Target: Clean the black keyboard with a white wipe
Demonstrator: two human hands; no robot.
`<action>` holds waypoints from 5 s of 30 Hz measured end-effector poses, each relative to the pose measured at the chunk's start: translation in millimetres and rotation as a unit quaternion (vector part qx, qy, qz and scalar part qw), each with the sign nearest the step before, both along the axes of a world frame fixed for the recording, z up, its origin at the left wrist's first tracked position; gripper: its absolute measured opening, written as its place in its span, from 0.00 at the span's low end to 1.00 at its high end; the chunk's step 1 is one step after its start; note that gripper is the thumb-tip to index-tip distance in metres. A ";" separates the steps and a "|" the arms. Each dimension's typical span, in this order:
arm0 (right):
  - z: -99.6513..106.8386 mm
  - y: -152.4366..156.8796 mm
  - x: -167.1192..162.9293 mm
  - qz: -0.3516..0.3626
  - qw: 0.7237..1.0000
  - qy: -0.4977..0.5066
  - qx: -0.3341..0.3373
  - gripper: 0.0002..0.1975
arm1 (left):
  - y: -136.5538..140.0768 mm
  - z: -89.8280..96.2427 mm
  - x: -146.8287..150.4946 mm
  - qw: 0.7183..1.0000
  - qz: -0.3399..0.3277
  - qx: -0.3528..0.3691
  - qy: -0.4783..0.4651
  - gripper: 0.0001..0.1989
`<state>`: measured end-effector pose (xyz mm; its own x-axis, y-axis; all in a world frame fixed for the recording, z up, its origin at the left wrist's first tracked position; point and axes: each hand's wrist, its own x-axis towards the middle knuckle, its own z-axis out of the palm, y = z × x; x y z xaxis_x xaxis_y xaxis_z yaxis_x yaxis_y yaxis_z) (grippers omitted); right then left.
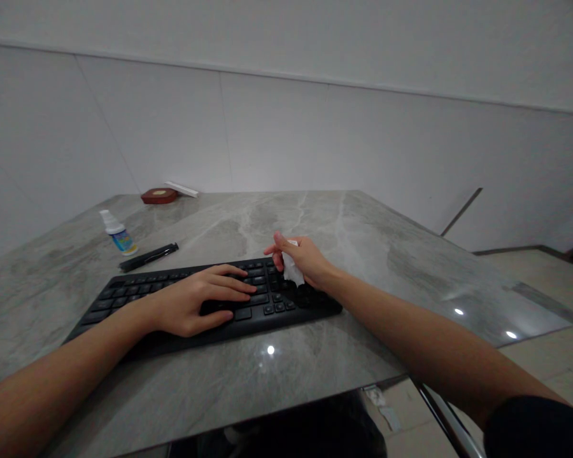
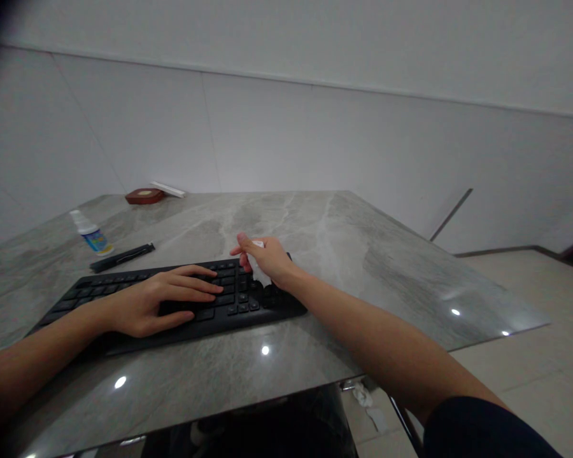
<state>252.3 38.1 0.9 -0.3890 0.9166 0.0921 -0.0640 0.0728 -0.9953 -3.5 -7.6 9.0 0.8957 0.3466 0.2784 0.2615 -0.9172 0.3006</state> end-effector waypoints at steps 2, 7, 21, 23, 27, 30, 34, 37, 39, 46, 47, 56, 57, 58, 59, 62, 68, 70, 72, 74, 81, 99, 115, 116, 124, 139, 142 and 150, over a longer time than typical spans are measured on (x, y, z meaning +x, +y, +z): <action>0.1 -0.3 -1.4 -0.018 0.999 0.026 0.022 0.27 | -0.2 0.3 0.5 1.000 -0.001 0.002 -0.005 0.23; 0.5 -0.5 -5.3 -0.007 0.994 0.111 0.012 0.30 | -0.5 0.6 1.5 1.000 -0.006 0.005 -0.007 0.23; -1.7 -7.5 -4.2 0.043 0.990 0.078 0.108 0.22 | -0.6 -0.5 -0.2 1.000 0.003 0.004 0.002 0.22; -0.7 -8.4 -3.0 0.061 0.988 0.048 0.131 0.25 | -0.2 -0.4 0.3 1.000 0.001 0.005 -0.002 0.22; -1.2 -6.5 0.8 0.102 0.985 0.021 0.139 0.31 | 0.7 -1.2 0.8 1.000 -0.002 0.004 -0.004 0.22; -4.1 -2.6 3.6 0.134 0.981 -0.022 0.138 0.32 | 0.5 -1.4 0.6 1.000 -0.001 0.003 0.000 0.22; -5.9 -2.3 6.1 0.173 0.954 -0.118 0.216 0.30 | -0.5 -0.6 0.5 1.000 -0.002 0.004 -0.006 0.22; -4.2 -6.0 9.4 0.176 0.909 -0.201 0.320 0.26 | -0.7 -0.3 0.4 1.000 0.002 0.006 -0.006 0.21; -3.2 -8.3 14.6 0.163 0.884 -0.239 0.368 0.21 | -0.5 -0.7 0.1 1.000 0.006 0.004 0.000 0.21; -9.7 -18.4 52.8 0.137 0.837 -0.295 0.440 0.09 | -0.9 -1.6 -0.6 1.000 0.012 -0.003 0.003 0.22; -11.5 -19.5 57.7 0.116 0.843 -0.294 0.436 0.10 | -1.1 -1.3 -0.4 1.000 0.013 -0.003 -0.001 0.22; -6.8 -13.6 72.6 -0.031 0.858 -0.373 0.353 0.07 | -1.3 1.2 1.0 1.000 0.014 -0.001 0.002 0.23; -5.6 -14.1 73.1 -0.018 0.856 -0.368 0.363 0.07 | -1.3 1.0 1.0 1.000 0.014 -0.001 0.002 0.23; -4.7 -15.1 73.5 0.000 0.852 -0.363 0.378 0.07 | -1.3 0.7 1.0 1.000 0.014 -0.001 0.001 0.23; -4.1 -16.3 73.7 0.019 0.846 -0.358 0.394 0.07 | -1.3 0.3 0.9 1.000 0.013 -0.001 0.001 0.23; -2.9 -20.0 73.3 0.055 0.834 -0.350 0.423 0.06 | -1.4 -0.3 0.8 1.000 0.009 0.005 -0.001 0.23; 0.1 -24.0 70.4 0.065 0.822 -0.359 0.437 0.06 | -2.0 0.5 0.1 1.000 0.012 0.004 0.001 0.23; 0.5 -24.7 69.2 0.076 0.818 -0.362 0.440 0.05 | -2.0 0.7 -0.2 1.000 0.012 0.007 0.004 0.23; 0.3 -25.0 67.9 0.061 0.817 -0.369 0.438 0.06 | -1.9 0.8 -0.2 1.000 0.012 0.008 0.006 0.23; -0.5 -25.2 66.7 0.044 0.818 -0.370 0.439 0.07 | -1.9 0.9 0.1 1.000 0.010 0.009 0.003 0.22; -0.9 -25.5 65.2 0.057 0.806 -0.380 0.451 0.08 | -3.0 1.5 0.9 1.000 0.004 0.003 -0.008 0.23; 0.8 -28.6 58.1 0.033 0.810 -0.396 0.431 0.08 | -3.5 2.5 0.8 1.000 0.006 0.008 -0.003 0.23; 7.9 -25.2 66.7 0.039 0.814 -0.418 0.401 0.08 | -2.4 1.7 1.0 1.000 0.006 0.000 -0.011 0.24; 8.2 -24.5 67.8 0.051 0.816 -0.412 0.403 0.07 | -2.5 1.8 1.0 1.000 0.007 -0.001 -0.010 0.24; 10.1 -21.3 75.9 0.058 0.815 -0.421 0.394 0.07 | -3.0 3.3 1.9 1.000 0.002 -0.003 -0.019 0.24; 9.8 -22.7 71.1 0.049 0.810 -0.444 0.381 0.05 | -2.2 1.7 1.0 1.000 0.006 0.006 -0.003 0.23; 10.2 -22.2 72.0 0.023 0.805 -0.456 0.379 0.07 | -2.3 1.3 0.6 1.000 0.004 0.007 -0.005 0.23; 8.3 -21.7 70.3 0.024 0.800 -0.463 0.381 0.06 | -2.8 0.9 -0.2 1.000 0.006 0.005 -0.003 0.22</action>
